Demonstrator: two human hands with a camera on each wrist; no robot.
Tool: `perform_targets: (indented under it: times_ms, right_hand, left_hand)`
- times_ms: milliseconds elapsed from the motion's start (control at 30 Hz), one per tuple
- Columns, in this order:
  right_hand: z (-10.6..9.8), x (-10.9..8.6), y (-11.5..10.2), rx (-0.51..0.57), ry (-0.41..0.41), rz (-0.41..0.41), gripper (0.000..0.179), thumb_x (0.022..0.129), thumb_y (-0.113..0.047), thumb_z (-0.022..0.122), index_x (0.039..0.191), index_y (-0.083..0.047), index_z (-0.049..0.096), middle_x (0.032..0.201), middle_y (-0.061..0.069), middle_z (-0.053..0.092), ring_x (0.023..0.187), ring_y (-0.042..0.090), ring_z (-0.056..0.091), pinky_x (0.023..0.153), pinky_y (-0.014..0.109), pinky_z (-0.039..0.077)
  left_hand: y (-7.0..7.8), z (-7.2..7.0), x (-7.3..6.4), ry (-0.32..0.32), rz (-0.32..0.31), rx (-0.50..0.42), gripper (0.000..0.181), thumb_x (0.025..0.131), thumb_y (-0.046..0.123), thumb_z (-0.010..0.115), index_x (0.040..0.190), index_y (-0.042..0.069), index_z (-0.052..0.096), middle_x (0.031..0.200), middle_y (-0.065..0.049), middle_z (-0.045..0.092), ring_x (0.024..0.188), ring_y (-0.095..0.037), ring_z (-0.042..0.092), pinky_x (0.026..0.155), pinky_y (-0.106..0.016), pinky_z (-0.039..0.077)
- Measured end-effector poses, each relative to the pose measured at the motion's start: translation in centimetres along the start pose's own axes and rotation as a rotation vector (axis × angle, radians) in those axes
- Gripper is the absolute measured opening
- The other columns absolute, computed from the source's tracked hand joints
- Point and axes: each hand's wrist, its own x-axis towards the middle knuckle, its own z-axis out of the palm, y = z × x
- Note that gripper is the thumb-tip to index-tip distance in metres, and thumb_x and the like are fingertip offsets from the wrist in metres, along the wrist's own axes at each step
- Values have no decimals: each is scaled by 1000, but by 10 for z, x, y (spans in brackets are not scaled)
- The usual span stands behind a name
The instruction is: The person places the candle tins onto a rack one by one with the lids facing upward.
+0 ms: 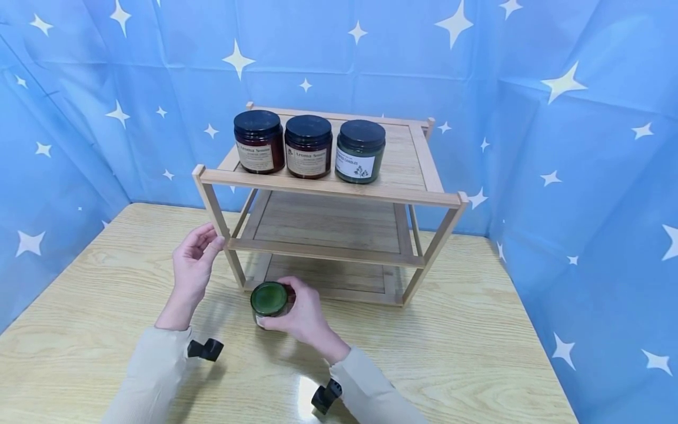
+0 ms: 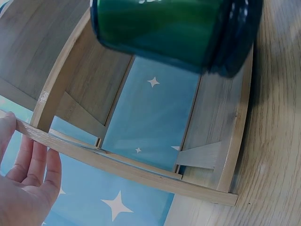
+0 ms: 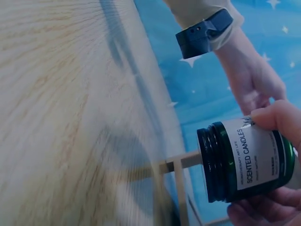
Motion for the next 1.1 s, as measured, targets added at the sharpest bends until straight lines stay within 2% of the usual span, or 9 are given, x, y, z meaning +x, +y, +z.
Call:
perform_targets:
  times_ms: [233, 700, 833, 1100]
  right_hand:
    - [-12, -5, -1, 33, 33, 21, 61, 62, -12, 89, 114, 2, 59, 103, 8, 63, 92, 23, 61, 79, 27, 54]
    - [-43, -12, -10, 8, 72, 25, 58, 63, -11, 89, 113, -1, 61, 103, 6, 63, 94, 22, 60, 80, 34, 55]
    - [-52, -15, -10, 5, 73, 16, 57, 64, -11, 88, 113, -2, 61, 103, 7, 63, 94, 23, 59, 81, 39, 54]
    - [-71, -21, -16, -15, 93, -24, 57, 64, -12, 88, 114, -5, 61, 103, 4, 64, 94, 20, 60, 79, 35, 55]
  left_hand:
    - [0, 0, 0, 1, -2, -14, 25, 88, -16, 56, 112, -13, 59, 94, 11, 68, 93, -7, 63, 86, -21, 51]
    - [-1, -1, 0, 5, -9, -10, 26, 88, -16, 57, 112, -10, 62, 94, 11, 68, 93, -7, 62, 86, -20, 51]
    - [-1, -1, 0, 5, -10, -3, 25, 88, -16, 57, 112, -11, 61, 93, 12, 68, 93, -7, 62, 86, -20, 51]
    - [-1, -1, 0, 3, -3, -7, 26, 88, -16, 57, 112, -8, 63, 94, 11, 67, 94, -7, 62, 86, -20, 51]
